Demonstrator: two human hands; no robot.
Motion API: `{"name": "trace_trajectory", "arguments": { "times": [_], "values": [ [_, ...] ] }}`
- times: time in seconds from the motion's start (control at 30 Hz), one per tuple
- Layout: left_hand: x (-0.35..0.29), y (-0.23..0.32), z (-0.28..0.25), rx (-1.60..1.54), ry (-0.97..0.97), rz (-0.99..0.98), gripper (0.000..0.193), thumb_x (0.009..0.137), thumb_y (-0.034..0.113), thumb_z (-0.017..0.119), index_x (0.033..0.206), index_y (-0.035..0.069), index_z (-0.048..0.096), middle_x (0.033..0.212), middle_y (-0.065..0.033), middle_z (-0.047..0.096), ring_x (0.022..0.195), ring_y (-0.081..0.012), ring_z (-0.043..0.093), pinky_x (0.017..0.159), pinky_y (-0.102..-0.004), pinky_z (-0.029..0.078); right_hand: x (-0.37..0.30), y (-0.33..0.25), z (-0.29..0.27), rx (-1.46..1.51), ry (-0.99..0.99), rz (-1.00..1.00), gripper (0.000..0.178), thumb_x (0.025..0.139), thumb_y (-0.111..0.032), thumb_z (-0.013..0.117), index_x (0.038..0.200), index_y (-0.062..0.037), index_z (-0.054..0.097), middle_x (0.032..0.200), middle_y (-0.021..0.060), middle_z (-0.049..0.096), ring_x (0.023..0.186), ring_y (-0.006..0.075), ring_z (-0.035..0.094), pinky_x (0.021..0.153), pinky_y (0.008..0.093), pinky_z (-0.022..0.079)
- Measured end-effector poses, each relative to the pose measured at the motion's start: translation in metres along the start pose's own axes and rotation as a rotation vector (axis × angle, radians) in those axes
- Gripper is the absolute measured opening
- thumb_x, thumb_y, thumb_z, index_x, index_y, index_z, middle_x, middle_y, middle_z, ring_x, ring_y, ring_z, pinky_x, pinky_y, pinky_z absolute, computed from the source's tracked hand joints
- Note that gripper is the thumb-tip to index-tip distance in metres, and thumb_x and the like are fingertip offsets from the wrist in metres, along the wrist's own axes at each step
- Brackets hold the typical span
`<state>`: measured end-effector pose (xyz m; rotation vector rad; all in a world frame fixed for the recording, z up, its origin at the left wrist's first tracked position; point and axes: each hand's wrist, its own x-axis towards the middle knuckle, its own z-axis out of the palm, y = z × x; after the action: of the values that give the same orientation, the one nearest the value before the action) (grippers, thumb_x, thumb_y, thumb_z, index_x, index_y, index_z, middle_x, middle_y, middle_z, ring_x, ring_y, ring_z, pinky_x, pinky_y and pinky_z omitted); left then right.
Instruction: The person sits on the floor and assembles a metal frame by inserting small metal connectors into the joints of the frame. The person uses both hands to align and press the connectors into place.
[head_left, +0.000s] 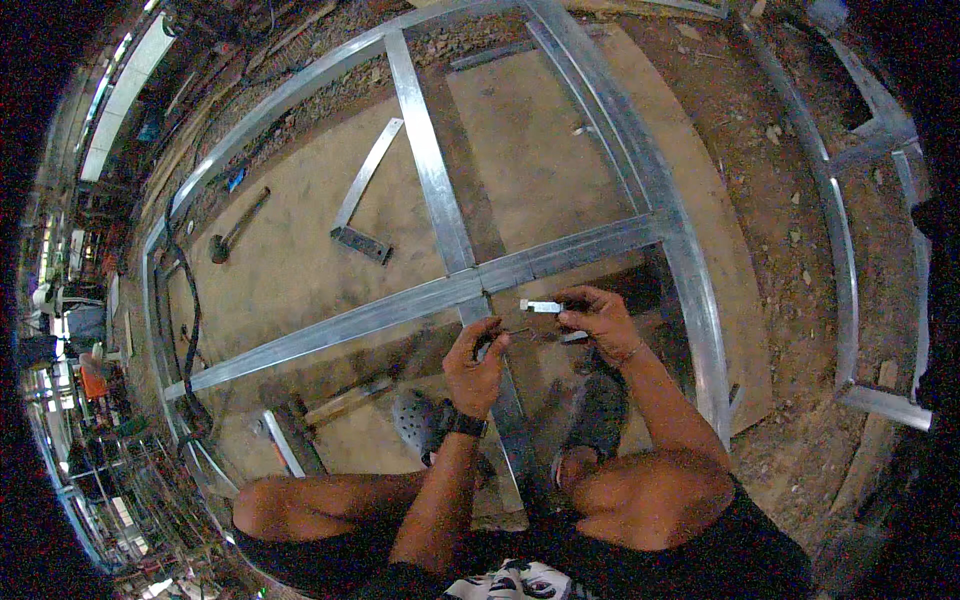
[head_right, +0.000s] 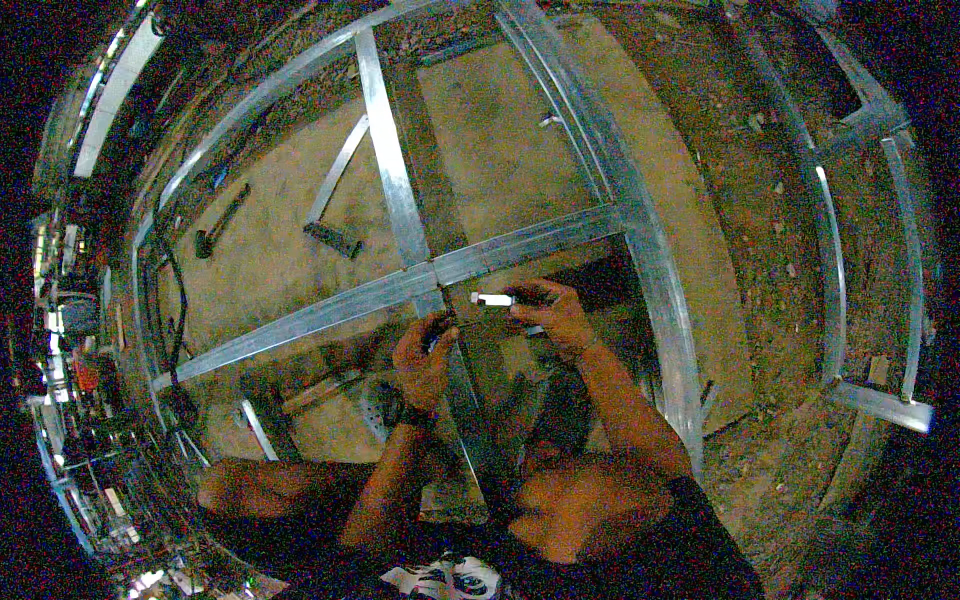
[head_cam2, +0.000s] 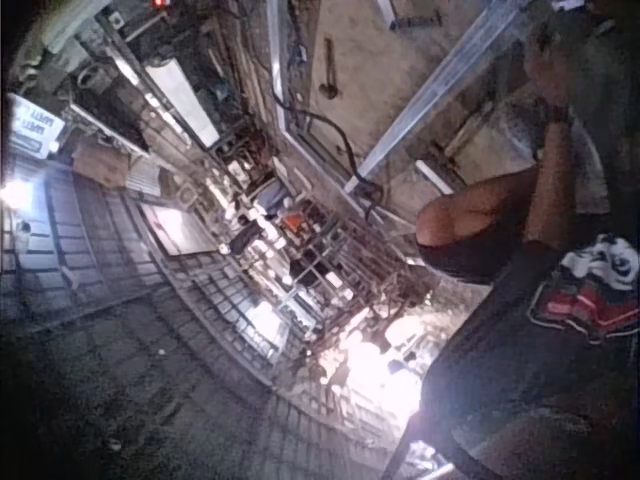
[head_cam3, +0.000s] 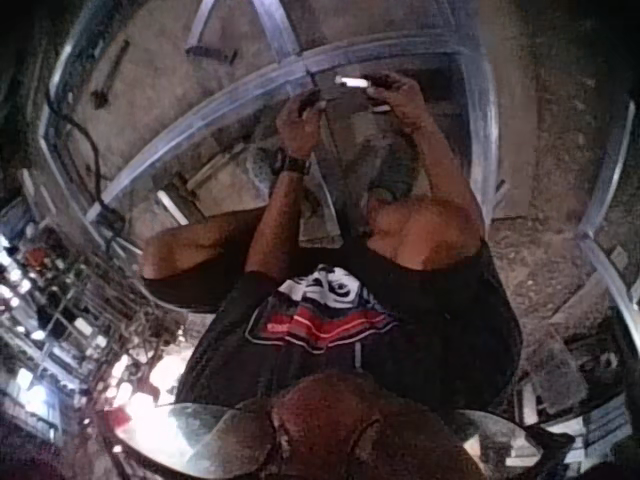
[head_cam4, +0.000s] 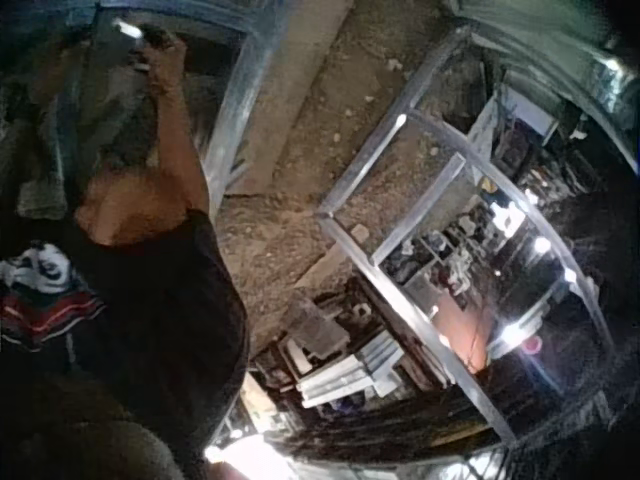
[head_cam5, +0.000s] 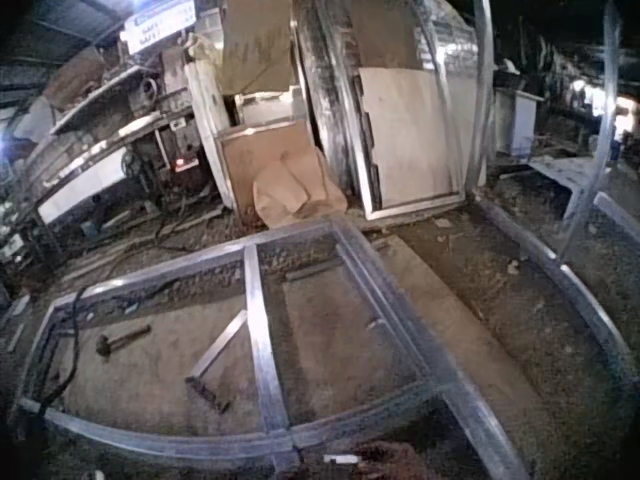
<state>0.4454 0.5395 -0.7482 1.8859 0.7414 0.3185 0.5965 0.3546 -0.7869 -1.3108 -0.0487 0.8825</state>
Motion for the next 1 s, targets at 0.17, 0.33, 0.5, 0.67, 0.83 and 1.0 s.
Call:
{"name": "trace_trajectory", "arguments": {
  "times": [0.17, 0.33, 0.5, 0.67, 0.83, 1.0],
  "values": [
    [0.009, -0.01, 0.001, -0.39, 0.112, -0.15, 0.03, 0.087, -0.001, 0.076, 0.117, 0.001, 0.072, 0.11, -0.0083, 0.076, 0.102, -0.018, 0.071, 0.092, -0.0329, 0.057, 0.015, 0.022, -0.004, 0.003, 0.06, 0.028, 0.032, 0.086, -0.007, 0.08, 0.117, -0.0059, 0.071, 0.098, 0.0061, 0.074, 0.082, 0.0184, 0.072, 0.068, 0.0347, 0.06],
    [0.018, -0.008, -0.003, -0.497, 0.16, -0.175, 0.028, 0.087, -0.005, 0.074, 0.115, 0.001, 0.072, 0.111, -0.0086, 0.075, 0.103, -0.0187, 0.071, 0.094, -0.0336, 0.056, 0.012, 0.032, -0.003, 0.13, 0.065, 0.167, 0.035, 0.087, -0.008, 0.079, 0.121, -0.0085, 0.07, 0.096, 0.0051, 0.074, 0.082, 0.0192, 0.073, 0.065, 0.0351, 0.058],
    [0.015, -0.012, -0.001, -0.349, 0.168, -0.169, 0.028, 0.088, -0.001, 0.074, 0.116, 0.001, 0.071, 0.112, -0.0097, 0.075, 0.103, -0.0199, 0.07, 0.094, -0.0349, 0.055, 0.015, 0.048, -0.01, 0.141, 0.043, 0.096, 0.038, 0.089, -0.008, 0.078, 0.125, -0.0065, 0.068, 0.098, 0.006, 0.074, 0.087, 0.0203, 0.073, 0.073, 0.0355, 0.058],
    [0.005, -0.026, -0.007, 0.217, 0.098, 0.053, 0.031, 0.086, 0.008, 0.075, 0.116, 0.006, 0.071, 0.113, -0.0113, 0.073, 0.112, -0.0309, 0.065, 0.103, -0.0439, 0.047, 0.031, 0.052, 0.002, 0.087, 0.011, 0.078, 0.041, 0.087, -0.006, 0.079, 0.126, -0.0041, 0.067, 0.104, 0.007, 0.073, 0.087, 0.0194, 0.072, 0.077, 0.0355, 0.058],
    [0.001, -0.03, 0.005, 0.423, 0.099, 0.141, 0.032, 0.08, 0.008, 0.07, 0.113, 0.007, 0.069, 0.126, -0.0151, 0.066, 0.124, -0.0374, 0.055, 0.11, -0.0485, 0.04, 0.05, 0.072, 0.017, 0.115, 0.068, 0.067, 0.037, 0.082, -0.003, 0.08, 0.117, -0.0033, 0.066, 0.104, 0.006, 0.071, 0.083, 0.0196, 0.07, 0.078, 0.0337, 0.058],
    [0.011, -0.025, 0.002, 0.412, 0.157, 0.211, 0.04, 0.08, 0.013, 0.072, 0.119, 0.007, 0.065, 0.14, -0.0207, 0.054, 0.131, -0.0413, 0.05, 0.111, -0.05, 0.04, 0.056, 0.065, 0.032, 0.154, 0.067, 0.058, 0.032, 0.08, -0.002, 0.081, 0.108, -0.0032, 0.066, 0.099, 0.0048, 0.07, 0.083, 0.0196, 0.069, 0.078, 0.0342, 0.058]
  ]
}}
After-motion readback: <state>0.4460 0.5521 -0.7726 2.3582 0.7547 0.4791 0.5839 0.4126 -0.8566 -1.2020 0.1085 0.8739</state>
